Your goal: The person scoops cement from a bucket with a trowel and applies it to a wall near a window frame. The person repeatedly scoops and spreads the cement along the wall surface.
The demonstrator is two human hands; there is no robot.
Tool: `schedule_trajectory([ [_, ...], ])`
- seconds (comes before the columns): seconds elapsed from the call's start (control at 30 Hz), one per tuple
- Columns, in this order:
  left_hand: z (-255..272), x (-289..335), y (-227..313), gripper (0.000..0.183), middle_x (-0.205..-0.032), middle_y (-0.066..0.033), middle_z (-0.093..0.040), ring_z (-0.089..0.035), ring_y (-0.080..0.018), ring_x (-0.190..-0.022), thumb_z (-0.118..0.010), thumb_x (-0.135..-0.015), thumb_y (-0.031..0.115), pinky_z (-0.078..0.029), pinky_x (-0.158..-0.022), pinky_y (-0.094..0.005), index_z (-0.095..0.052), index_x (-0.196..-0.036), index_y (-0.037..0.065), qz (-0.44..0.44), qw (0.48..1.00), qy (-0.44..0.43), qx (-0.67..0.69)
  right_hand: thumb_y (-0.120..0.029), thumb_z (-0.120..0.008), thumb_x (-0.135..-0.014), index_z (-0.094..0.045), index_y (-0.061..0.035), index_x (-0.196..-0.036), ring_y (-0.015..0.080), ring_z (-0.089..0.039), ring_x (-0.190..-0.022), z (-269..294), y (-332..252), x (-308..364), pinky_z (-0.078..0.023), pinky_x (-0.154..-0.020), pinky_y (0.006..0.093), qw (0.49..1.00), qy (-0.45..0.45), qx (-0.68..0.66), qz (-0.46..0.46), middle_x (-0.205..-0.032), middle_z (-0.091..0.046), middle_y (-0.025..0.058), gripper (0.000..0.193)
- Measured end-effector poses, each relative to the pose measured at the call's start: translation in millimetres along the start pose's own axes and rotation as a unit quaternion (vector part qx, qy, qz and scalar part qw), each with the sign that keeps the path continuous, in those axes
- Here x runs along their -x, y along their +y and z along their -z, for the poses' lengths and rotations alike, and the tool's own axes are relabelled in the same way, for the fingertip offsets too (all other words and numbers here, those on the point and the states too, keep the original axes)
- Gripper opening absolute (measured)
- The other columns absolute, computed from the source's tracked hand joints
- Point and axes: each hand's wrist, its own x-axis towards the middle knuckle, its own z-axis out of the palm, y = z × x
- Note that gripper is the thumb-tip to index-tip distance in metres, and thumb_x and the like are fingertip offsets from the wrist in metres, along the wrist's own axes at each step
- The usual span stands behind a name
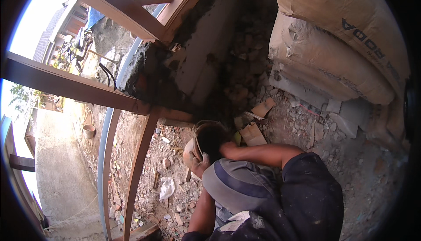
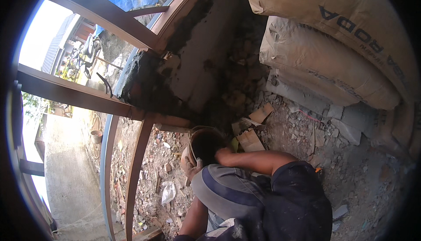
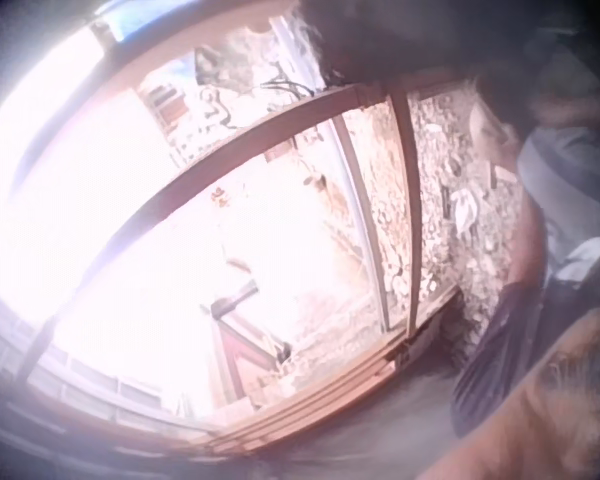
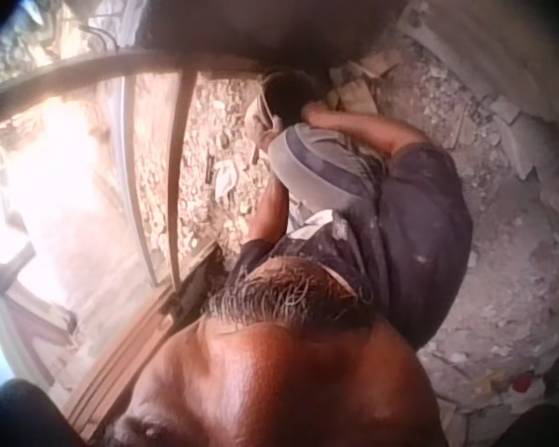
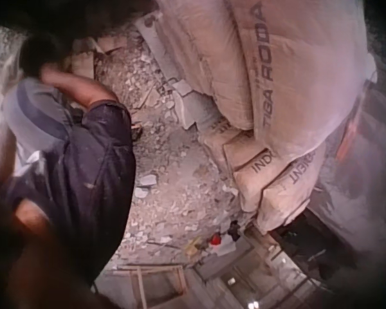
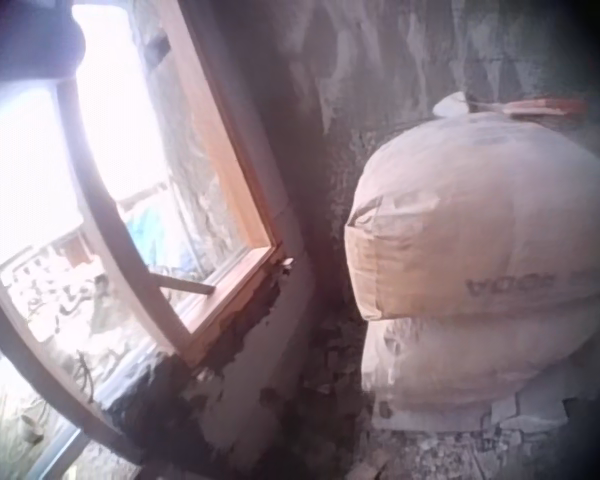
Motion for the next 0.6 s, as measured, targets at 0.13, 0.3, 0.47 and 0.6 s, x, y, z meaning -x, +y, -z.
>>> schedule_trajectory([
  [0.13, 7, 0, 3, 0.057, -0.114, -0.0242, -0.068, -0.067, -0.0335, -0.101, -0.071, -0.083, 0.031, -0.05, -0.089, -0.038, -0.06, -0.128, -0.002, 0.006, 0.991, 0.047, 0.125, -0.022, -0.057, -0.092, -0.073, -0.0036, -0.106, 0.0258, -0.068, -0.097, -36, 5, 4, -0.054, -0.083, 0.0415, 0.929, -0.099, -0.316, 0.166, -0.105, -0.072, 0.0114, 0.028],
  [0.3, 11, -21, -13, 0.047, -0.093, -0.0129, -0.072, -0.063, -0.018, -0.078, -0.071, -0.089, 0.032, -0.05, -0.073, -0.0335, -0.065, -0.12, -0.002, 0.042, 0.98, 0.014, 0.196, -0.027, -0.064, -0.091, -0.07, -0.0033, -0.115, 0.0145, -0.061, -0.1, -61, 20, 0, -0.048, -0.089, 0.0319, 0.835, -0.162, -0.504, 0.148, -0.108, -0.07, 0.0033, 0.035],
  [0.47, 31, -26, 1, 0.035, -0.081, -0.0068, -0.069, -0.059, -0.0154, -0.069, -0.073, -0.089, 0.031, -0.049, -0.067, -0.0327, -0.071, -0.1, -0.003, 0.141, 0.982, 0.002, 0.128, -0.021, -0.064, -0.091, -0.063, -0.0003, -0.122, 0.0167, -0.066, -0.083, -16, 23, 59, -0.055, -0.076, 0.0327, 0.706, -0.107, -0.7, 0.013, -0.1, -0.068, 0.0058, 0.038],
  [0.6, 44, -31, -11, 0.033, -0.084, -0.0092, -0.071, -0.063, -0.0163, -0.071, -0.07, -0.091, 0.028, -0.05, -0.066, -0.0324, -0.07, -0.1, -0.005, 0.107, 0.974, 0.048, 0.192, -0.023, -0.06, -0.091, -0.056, -0.0019, -0.124, 0.0102, -0.057, -0.056, 66, 26, 100, -0.051, -0.051, 0.0253, 0.61, -0.055, -0.791, -0.024, -0.079, -0.057, 0.0038, 0.039],
])
